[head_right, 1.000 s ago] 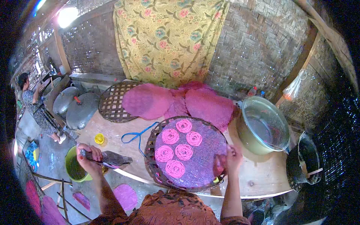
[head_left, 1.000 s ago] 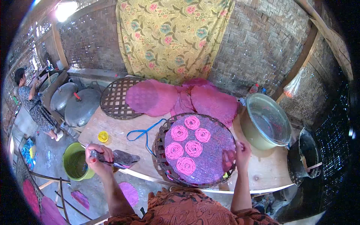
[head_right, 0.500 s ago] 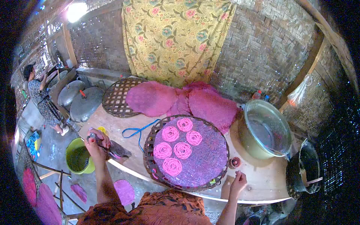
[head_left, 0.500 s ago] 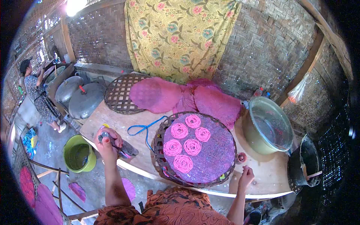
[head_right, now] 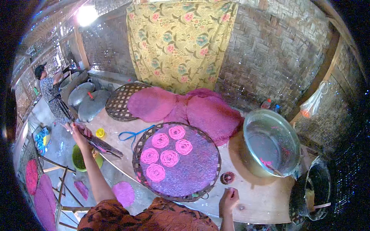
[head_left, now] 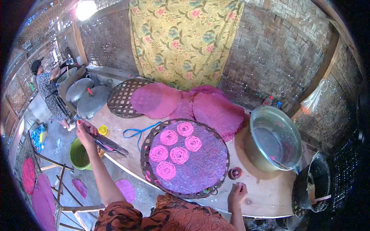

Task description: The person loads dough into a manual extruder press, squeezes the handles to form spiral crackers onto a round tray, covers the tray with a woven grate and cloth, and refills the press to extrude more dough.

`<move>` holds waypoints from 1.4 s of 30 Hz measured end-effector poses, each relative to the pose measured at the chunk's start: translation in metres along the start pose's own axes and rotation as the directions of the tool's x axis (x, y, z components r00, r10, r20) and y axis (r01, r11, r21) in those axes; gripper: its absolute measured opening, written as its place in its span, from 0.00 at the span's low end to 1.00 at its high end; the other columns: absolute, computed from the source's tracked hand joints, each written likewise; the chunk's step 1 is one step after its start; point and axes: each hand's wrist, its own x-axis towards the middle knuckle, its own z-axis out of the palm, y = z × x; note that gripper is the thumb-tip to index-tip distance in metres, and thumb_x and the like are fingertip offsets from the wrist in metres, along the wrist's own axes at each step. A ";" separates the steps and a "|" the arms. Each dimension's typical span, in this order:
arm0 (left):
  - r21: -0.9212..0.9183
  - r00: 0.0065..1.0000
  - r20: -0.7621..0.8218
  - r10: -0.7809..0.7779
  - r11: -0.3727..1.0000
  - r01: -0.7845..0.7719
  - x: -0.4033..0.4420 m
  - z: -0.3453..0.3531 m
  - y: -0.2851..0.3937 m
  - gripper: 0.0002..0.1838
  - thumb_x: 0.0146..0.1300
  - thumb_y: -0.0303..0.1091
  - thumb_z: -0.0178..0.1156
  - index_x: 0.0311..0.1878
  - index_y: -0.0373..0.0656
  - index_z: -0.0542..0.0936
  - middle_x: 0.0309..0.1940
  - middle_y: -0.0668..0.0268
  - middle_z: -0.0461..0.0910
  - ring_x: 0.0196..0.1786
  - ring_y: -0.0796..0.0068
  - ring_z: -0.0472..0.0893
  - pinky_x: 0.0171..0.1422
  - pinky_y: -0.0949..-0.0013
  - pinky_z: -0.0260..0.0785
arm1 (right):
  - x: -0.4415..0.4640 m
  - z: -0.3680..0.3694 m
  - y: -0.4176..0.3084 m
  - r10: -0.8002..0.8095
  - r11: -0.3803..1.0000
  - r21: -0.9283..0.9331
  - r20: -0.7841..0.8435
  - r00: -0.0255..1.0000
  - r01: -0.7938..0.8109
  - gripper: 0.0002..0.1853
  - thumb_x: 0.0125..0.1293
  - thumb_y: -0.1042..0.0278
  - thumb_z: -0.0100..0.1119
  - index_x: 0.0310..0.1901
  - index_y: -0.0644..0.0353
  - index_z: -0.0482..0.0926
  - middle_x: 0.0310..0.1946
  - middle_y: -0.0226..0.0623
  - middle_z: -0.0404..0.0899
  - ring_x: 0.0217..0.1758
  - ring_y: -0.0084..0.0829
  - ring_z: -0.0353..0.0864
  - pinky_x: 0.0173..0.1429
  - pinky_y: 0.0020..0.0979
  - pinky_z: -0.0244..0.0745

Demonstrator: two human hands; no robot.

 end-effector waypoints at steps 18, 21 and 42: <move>0.168 0.973 0.006 0.229 0.959 -0.226 -0.068 0.008 0.001 0.22 0.71 0.48 0.45 0.26 0.40 0.65 0.12 0.68 0.63 0.13 0.78 0.64 0.18 0.75 0.58 | 0.005 -0.020 0.010 0.152 0.925 0.321 0.176 0.973 -0.203 0.12 0.70 0.69 0.45 0.32 0.69 0.71 0.27 0.37 0.76 0.31 0.21 0.71 0.39 0.24 0.70; 0.189 0.977 -0.025 0.214 0.960 -0.205 -0.066 0.016 -0.005 0.22 0.71 0.48 0.45 0.26 0.40 0.66 0.13 0.68 0.64 0.13 0.79 0.63 0.18 0.75 0.58 | 0.008 -0.018 0.012 0.108 0.929 0.336 0.155 0.982 -0.155 0.13 0.70 0.67 0.46 0.30 0.67 0.71 0.24 0.35 0.75 0.28 0.21 0.71 0.35 0.24 0.69; -0.566 0.662 0.744 0.088 0.609 0.555 -0.175 0.253 0.116 0.34 0.64 0.69 0.30 0.20 0.51 0.67 0.05 0.75 0.59 0.05 0.79 0.59 0.12 0.72 0.56 | 0.085 -0.040 -0.174 -0.741 0.656 0.134 0.306 0.598 0.743 0.28 0.58 0.46 0.57 0.47 0.65 0.75 0.41 0.49 0.77 0.44 0.45 0.75 0.53 0.43 0.67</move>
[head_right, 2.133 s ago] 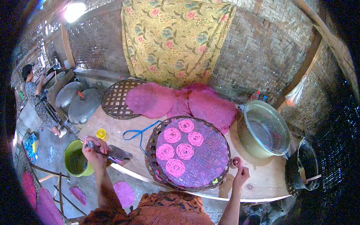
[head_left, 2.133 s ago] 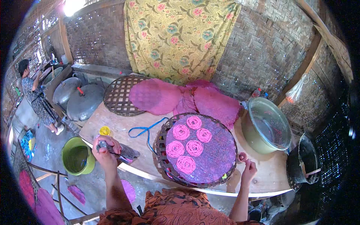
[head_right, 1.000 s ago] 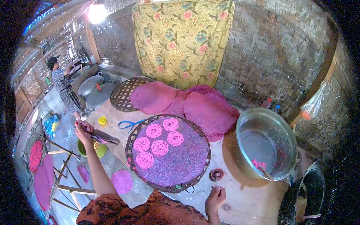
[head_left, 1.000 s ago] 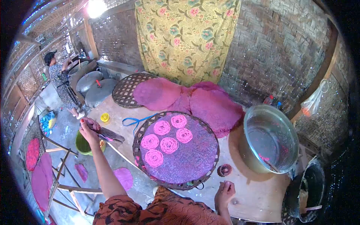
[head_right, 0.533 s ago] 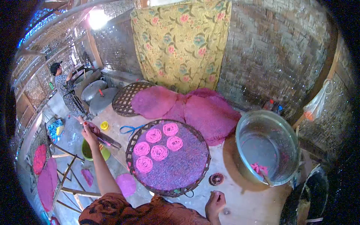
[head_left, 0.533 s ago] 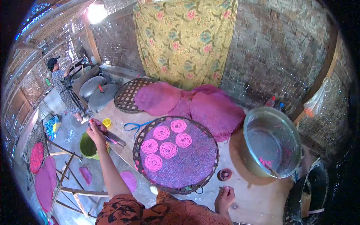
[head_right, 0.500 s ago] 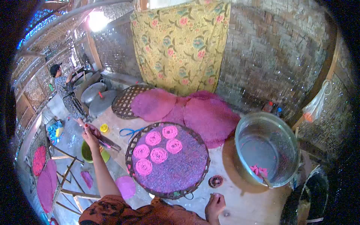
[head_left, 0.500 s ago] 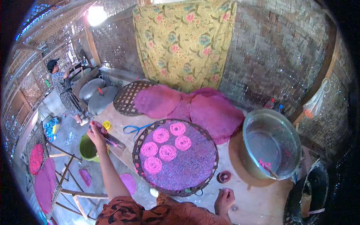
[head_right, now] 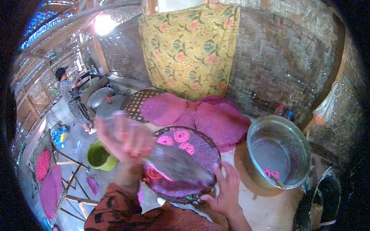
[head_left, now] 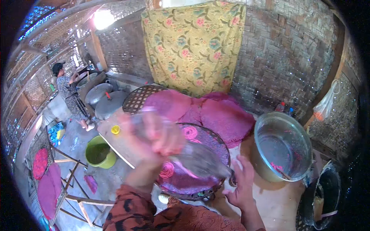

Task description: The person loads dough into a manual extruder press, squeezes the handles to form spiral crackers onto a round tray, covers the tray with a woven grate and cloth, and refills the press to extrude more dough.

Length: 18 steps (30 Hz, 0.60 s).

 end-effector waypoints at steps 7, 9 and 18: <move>0.760 0.932 0.157 -0.327 0.643 0.098 -0.024 -0.046 -0.099 0.25 0.65 0.56 0.49 0.51 0.43 0.73 0.46 0.50 0.75 0.46 0.61 0.77 0.53 0.59 0.70 | -0.044 -0.012 0.041 0.740 0.402 0.441 0.359 0.568 -0.802 0.19 0.62 0.53 0.55 0.32 0.64 0.80 0.20 0.45 0.76 0.25 0.38 0.78 0.35 0.35 0.71; 0.956 0.610 0.246 -0.753 0.292 -0.024 -0.035 -0.038 -0.096 0.27 0.61 0.49 0.56 0.58 0.40 0.69 0.55 0.47 0.71 0.55 0.58 0.74 0.63 0.58 0.63 | -0.038 -0.034 0.050 0.674 0.632 0.331 0.211 0.708 -0.701 0.17 0.63 0.55 0.54 0.31 0.64 0.79 0.20 0.45 0.76 0.24 0.36 0.77 0.32 0.34 0.70; 0.872 0.414 0.424 -0.806 0.487 0.053 -0.077 0.018 -0.132 0.25 0.59 0.45 0.59 0.54 0.39 0.70 0.51 0.50 0.73 0.53 0.58 0.75 0.63 0.59 0.63 | 0.014 -0.087 0.078 0.430 0.832 0.130 0.463 0.775 -0.539 0.30 0.70 0.44 0.38 0.26 0.65 0.75 0.14 0.44 0.67 0.19 0.36 0.65 0.30 0.40 0.64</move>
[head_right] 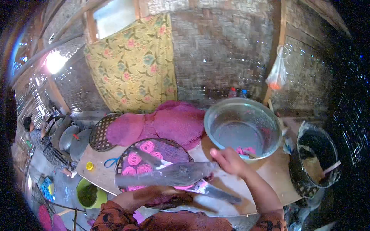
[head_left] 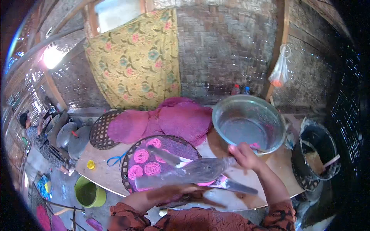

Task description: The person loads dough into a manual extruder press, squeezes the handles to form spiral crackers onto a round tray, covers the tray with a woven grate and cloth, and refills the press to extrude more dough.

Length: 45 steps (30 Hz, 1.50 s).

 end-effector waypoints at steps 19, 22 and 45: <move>-0.411 0.964 0.266 -0.016 0.902 0.128 0.012 -0.061 -0.049 0.17 0.58 0.43 0.60 0.44 0.41 0.77 0.38 0.57 0.78 0.43 0.59 0.78 0.55 0.60 0.67 | 0.036 -0.039 -0.146 -0.612 0.790 -0.246 -0.366 0.701 0.561 0.29 0.56 0.86 0.45 0.61 0.57 0.58 0.33 0.33 0.67 0.22 0.21 0.66 0.26 0.26 0.65; 0.354 0.932 -0.148 -0.331 0.862 0.363 -0.014 -0.093 -0.044 0.14 0.58 0.41 0.61 0.41 0.42 0.77 0.31 0.66 0.78 0.36 0.65 0.78 0.45 0.61 0.71 | 0.002 -0.118 -0.116 -0.347 0.913 -0.123 -0.736 0.581 0.389 0.25 0.59 0.81 0.42 0.59 0.54 0.58 0.37 0.37 0.67 0.25 0.22 0.66 0.31 0.28 0.70; -0.948 0.889 -0.316 -0.330 0.078 -0.308 0.085 -0.132 -0.036 0.07 0.53 0.35 0.54 0.29 0.47 0.66 0.24 0.72 0.59 0.25 0.77 0.62 0.26 0.72 0.60 | 0.034 -0.090 0.104 0.769 0.346 -0.871 0.051 0.637 -0.349 0.16 0.55 0.59 0.59 0.43 0.55 0.83 0.44 0.46 0.80 0.48 0.43 0.80 0.48 0.44 0.74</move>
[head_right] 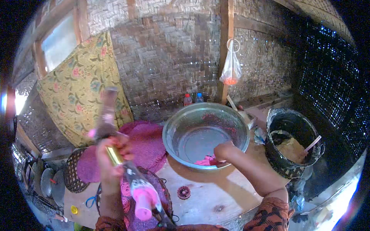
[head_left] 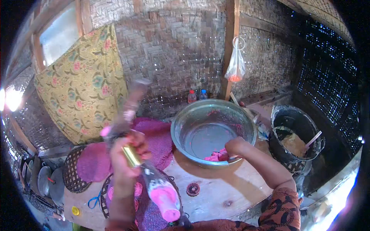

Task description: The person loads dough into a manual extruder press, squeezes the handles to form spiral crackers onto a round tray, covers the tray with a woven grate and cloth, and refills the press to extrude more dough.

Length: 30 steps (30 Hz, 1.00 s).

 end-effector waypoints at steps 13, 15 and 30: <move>-0.102 0.848 -0.193 -0.494 0.870 0.483 0.110 -0.078 -0.145 0.10 0.57 0.39 0.58 0.28 0.48 0.67 0.22 0.73 0.63 0.22 0.78 0.65 0.27 0.70 0.60 | -0.012 -0.054 0.076 -0.016 0.986 -0.168 -0.120 0.993 -0.004 0.12 0.56 0.67 0.52 0.37 0.61 0.83 0.37 0.45 0.83 0.41 0.44 0.83 0.41 0.44 0.78; -0.107 0.832 -0.270 -0.484 0.874 0.474 0.114 -0.084 -0.151 0.11 0.57 0.39 0.58 0.27 0.48 0.67 0.21 0.73 0.62 0.23 0.78 0.65 0.26 0.70 0.59 | -0.003 -0.043 0.094 0.015 0.996 -0.084 -0.190 0.982 -0.032 0.12 0.56 0.67 0.52 0.36 0.61 0.83 0.36 0.47 0.82 0.40 0.45 0.83 0.41 0.45 0.78; -0.119 0.846 -0.235 -0.479 0.878 0.464 0.114 -0.087 -0.150 0.11 0.58 0.40 0.57 0.28 0.48 0.67 0.23 0.74 0.61 0.25 0.79 0.64 0.28 0.71 0.60 | 0.028 -0.004 0.037 -0.082 0.975 0.198 -0.116 0.990 0.104 0.14 0.58 0.65 0.51 0.41 0.56 0.83 0.39 0.50 0.81 0.42 0.45 0.82 0.45 0.47 0.77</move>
